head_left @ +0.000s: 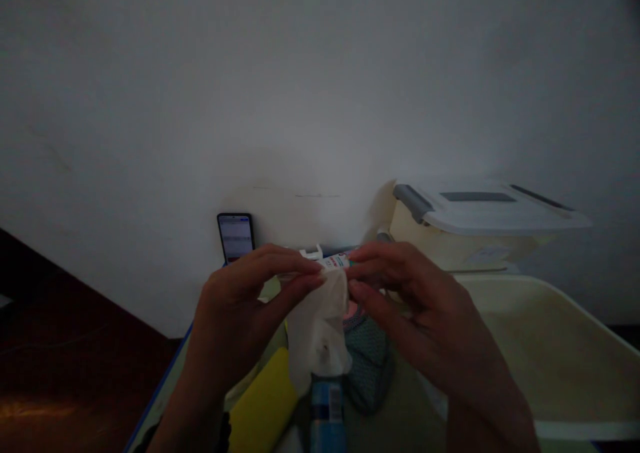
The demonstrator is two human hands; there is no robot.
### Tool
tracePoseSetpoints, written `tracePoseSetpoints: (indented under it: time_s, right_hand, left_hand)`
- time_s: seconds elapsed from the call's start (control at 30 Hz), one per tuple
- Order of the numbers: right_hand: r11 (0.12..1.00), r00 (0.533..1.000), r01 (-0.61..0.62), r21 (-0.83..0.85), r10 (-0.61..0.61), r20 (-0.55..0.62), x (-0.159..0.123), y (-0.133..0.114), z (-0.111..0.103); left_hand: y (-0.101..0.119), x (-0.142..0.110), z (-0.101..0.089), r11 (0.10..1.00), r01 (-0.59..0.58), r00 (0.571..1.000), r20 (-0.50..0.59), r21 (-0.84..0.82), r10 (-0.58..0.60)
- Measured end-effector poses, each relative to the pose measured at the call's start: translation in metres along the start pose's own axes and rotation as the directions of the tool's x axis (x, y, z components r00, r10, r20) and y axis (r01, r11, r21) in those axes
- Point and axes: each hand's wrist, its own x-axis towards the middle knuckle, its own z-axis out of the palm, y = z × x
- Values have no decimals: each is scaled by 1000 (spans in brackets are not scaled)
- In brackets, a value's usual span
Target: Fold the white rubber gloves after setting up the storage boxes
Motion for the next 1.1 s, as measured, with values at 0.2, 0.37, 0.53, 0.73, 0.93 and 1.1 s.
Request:
tracePoseSetpoints:
  time_s: [0.2,0.37,0.53,0.73,0.93,1.1]
  right_hand:
    - [919,932,358,-164,-343,113,6,4,-6]
    - [845,901,427,-322,-426,78,6,8,-10]
    - [834,889,445,-326,-454,52,5,9,-8]
    - [881,903,429,-201,-420,88,5,4,-10]
    - [932,931,335,-137,-306,198,-1,-3,-22]
    - [955,917,282,-94,-240,318,-4,-6,-14]
  left_hand:
    - [2,0,1,992,42,999,36,-123,-38]
    - [0,2,-2,975,57,996,78,-215,-41]
    - [2,1,-3,969,105,990,115,-225,-80]
    - [-2,-1,-2,959,201,975,141,-202,-175]
    - [-5,2,-5,938,202,978,109,-281,-178]
    - [0,-1,0,937,187,978,141,-296,-151]
